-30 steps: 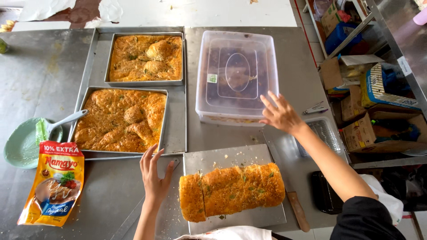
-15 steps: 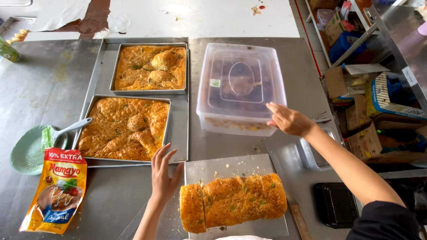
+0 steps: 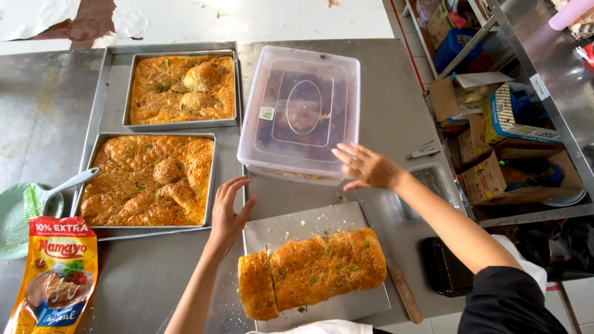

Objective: The person removes bread from a metal tray, spreads a light-colored condiment onto the base with a brush, rolls it into a cylinder, and slices it with a knife.

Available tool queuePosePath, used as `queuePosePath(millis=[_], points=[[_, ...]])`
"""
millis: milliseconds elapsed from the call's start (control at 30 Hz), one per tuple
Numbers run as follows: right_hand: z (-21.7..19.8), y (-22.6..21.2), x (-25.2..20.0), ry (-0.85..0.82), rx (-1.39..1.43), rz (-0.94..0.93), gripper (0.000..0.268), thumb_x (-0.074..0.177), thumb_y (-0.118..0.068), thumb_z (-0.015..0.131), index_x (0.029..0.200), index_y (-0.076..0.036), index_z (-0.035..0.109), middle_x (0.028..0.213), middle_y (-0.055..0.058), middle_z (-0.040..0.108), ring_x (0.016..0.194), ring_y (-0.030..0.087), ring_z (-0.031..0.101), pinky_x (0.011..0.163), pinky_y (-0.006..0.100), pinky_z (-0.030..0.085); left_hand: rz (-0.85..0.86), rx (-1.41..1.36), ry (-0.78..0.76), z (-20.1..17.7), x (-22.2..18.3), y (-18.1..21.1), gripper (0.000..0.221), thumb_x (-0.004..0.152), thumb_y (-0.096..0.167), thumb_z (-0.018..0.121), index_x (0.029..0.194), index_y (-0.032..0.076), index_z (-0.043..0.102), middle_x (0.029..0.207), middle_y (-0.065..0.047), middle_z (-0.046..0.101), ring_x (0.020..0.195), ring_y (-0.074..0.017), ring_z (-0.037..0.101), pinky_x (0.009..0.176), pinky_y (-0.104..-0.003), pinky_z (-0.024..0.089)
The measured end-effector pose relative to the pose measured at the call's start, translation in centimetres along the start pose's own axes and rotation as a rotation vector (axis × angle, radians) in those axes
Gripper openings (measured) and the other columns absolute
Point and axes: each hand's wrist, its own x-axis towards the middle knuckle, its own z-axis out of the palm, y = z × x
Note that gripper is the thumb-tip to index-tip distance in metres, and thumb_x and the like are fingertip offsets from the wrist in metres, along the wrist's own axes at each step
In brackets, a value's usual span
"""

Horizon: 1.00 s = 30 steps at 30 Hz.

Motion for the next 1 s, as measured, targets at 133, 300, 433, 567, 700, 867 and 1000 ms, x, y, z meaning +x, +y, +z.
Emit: queuePosePath(millis=[133,300,433,567,700,867,1000], points=[[0.9,1.2,-1.9,-0.065,-0.096,-0.051,0.049,0.099,-0.058,0.046,0.094,-0.009,0.047,0.144,0.023,0.056,0.14,0.037,0.049,0.118,0.047,0.045,-0.094,-0.009,-0.009,-0.1,-0.5,-1.1,0.037,0.091,0.021,0.072,0.125,0.005,0.066,0.136,-0.013,0.063,0.131,-0.0323,0.054,0.108,-0.045,0.045],[3.4,2.3,-3.0,0.029,0.117,-0.015,0.057,0.1,-0.062,0.042,0.1,-0.005,0.05,0.136,0.028,0.058,0.131,0.039,0.055,0.112,0.051,0.046,-0.094,-0.002,-0.04,0.2,0.1,-1.4,0.039,0.09,0.022,0.072,0.125,0.005,0.065,0.137,-0.013,0.063,0.131,-0.0326,0.053,0.108,-0.045,0.045],[6.2,2.2,-3.1,0.234,0.237,0.113,0.068,0.103,-0.059,0.032,0.116,0.003,0.057,0.13,0.025,0.065,0.128,0.035,0.061,0.111,0.045,0.055,-0.098,0.012,-0.067,0.5,1.0,-2.0,0.041,0.092,0.025,0.072,0.127,0.005,0.064,0.137,-0.014,0.062,0.133,-0.0332,0.052,0.108,-0.046,0.044],[6.1,3.7,-0.7,0.478,0.304,0.321,0.07,0.106,-0.062,0.024,0.1,-0.004,0.064,0.103,0.014,0.074,0.099,0.027,0.073,0.084,0.039,0.063,-0.186,0.025,-0.12,1.1,1.2,-2.5,0.046,0.092,0.031,0.07,0.131,0.006,0.062,0.136,-0.015,0.062,0.131,-0.0326,0.053,0.105,-0.045,0.046],[1.3,9.8,2.8,0.731,0.325,0.526,0.071,0.113,-0.057,0.019,0.096,-0.007,0.066,0.087,0.008,0.074,0.074,0.02,0.073,0.061,0.035,0.056,-0.346,-0.097,-0.087,2.4,3.5,-3.6,0.064,0.093,0.043,0.068,0.137,0.0,0.051,0.137,-0.02,0.056,0.128,-0.0314,0.055,0.098,-0.044,0.05],[-0.8,19.3,3.0,1.014,0.57,0.958,0.074,0.106,-0.066,0.027,0.115,-0.002,0.062,0.108,0.012,0.068,0.099,0.017,0.07,0.087,0.038,0.055,-0.355,0.061,0.075,2.4,7.0,-4.6,0.063,0.092,0.051,0.07,0.128,0.0,0.054,0.126,-0.02,0.063,0.12,-0.029,0.061,0.095,-0.044,0.052],[-2.2,26.0,-3.5,1.445,0.821,1.487,0.084,0.092,-0.079,0.037,0.135,-0.008,0.05,0.103,0.017,0.056,0.089,0.03,0.051,0.097,0.059,0.06,-0.324,0.206,0.059,2.5,10.8,-6.9,0.066,0.09,0.055,0.069,0.126,0.001,0.056,0.121,-0.017,0.066,0.11,-0.0277,0.065,0.089,-0.045,0.052]])
